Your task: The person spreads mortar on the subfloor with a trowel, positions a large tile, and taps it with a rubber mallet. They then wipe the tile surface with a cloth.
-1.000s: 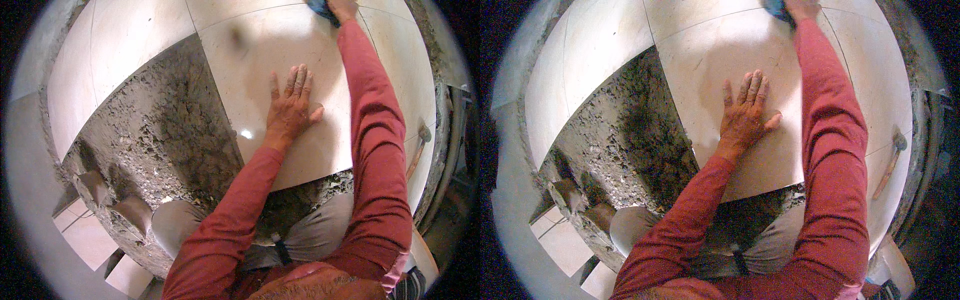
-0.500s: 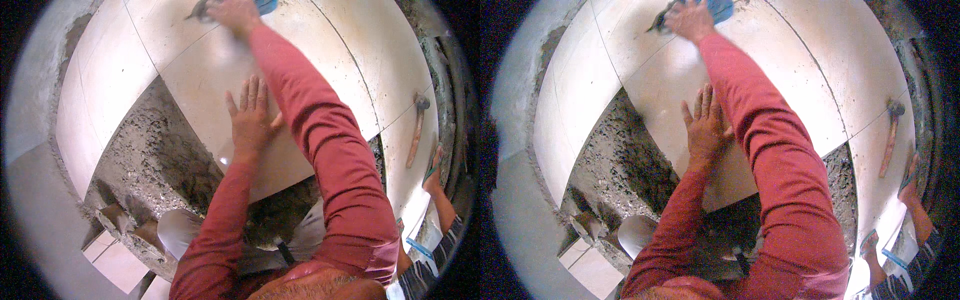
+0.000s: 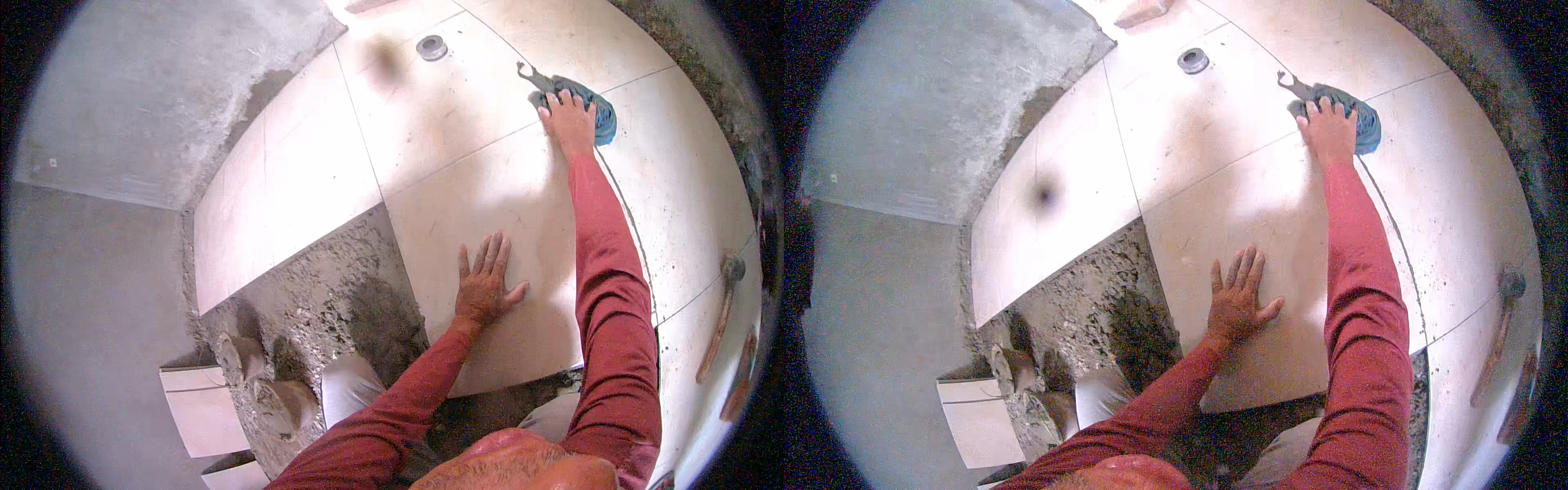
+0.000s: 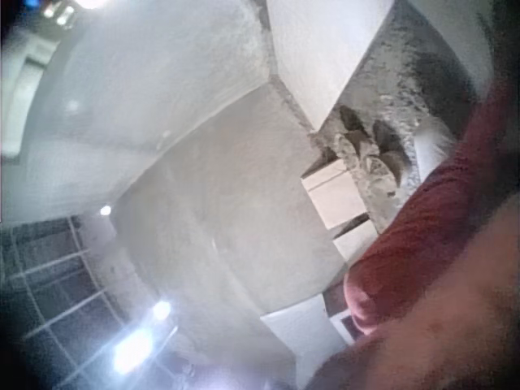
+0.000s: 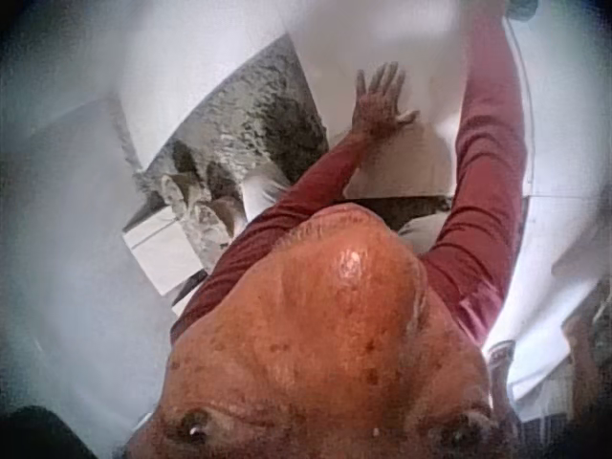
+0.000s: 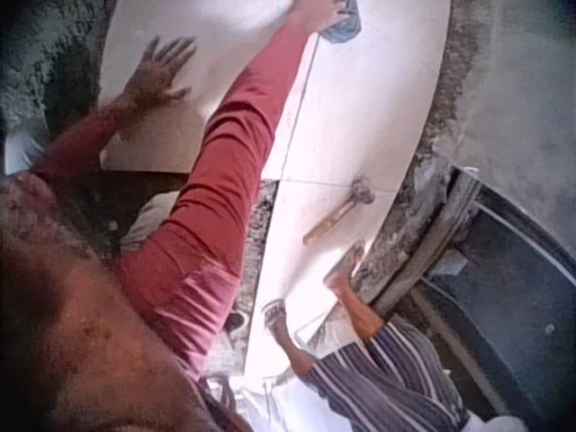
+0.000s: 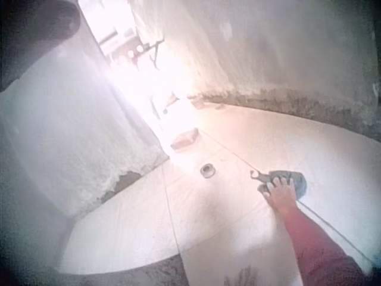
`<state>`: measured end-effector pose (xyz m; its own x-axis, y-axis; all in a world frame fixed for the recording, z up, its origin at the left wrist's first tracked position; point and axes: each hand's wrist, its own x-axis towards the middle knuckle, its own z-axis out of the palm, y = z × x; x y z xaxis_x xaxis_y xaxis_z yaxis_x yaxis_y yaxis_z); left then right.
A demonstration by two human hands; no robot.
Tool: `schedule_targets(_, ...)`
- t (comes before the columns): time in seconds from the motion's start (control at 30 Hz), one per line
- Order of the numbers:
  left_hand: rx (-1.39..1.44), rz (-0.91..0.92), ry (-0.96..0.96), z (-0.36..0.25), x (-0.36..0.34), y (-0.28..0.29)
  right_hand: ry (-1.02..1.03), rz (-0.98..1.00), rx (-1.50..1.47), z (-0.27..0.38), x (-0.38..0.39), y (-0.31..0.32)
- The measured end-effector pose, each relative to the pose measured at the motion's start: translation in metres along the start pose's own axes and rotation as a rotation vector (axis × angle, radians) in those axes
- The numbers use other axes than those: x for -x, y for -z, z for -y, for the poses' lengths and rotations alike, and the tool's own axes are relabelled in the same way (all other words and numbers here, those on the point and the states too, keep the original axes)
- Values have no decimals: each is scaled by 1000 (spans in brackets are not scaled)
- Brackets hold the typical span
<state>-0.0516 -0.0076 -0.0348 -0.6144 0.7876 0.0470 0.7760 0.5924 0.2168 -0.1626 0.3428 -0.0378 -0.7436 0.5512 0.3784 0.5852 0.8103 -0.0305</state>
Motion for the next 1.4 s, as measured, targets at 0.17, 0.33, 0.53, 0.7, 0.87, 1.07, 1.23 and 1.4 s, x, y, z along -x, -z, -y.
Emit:
schedule_targets(0.17, -17, 7, 2, -7, 0, 2, -16, -33, -45, -13, 24, 13)
schedule_targets(0.33, -57, -23, -19, -15, -2, 7, 3, -87, -56, -34, 57, 35)
schedule_targets(0.53, -108, -23, -31, -10, 5, -5, -13, -94, -116, -55, 122, 54)
schedule_targets(0.7, -94, -56, -62, -14, 4, -10, -29, -90, -74, -87, 189, 87)
schedule_targets(0.87, -63, -83, -46, -30, 15, -11, -75, -23, -50, -126, 279, 143)
schedule_targets(1.07, -39, -99, -28, -30, 18, -13, -100, -31, 49, -175, 376, 186)
schedule_targets(1.23, -43, -131, -27, -26, 18, -16, -228, 242, 195, -242, 412, 249)
schedule_targets(1.4, -18, -122, -24, -25, 17, -15, -619, -89, -333, -277, 357, 323)
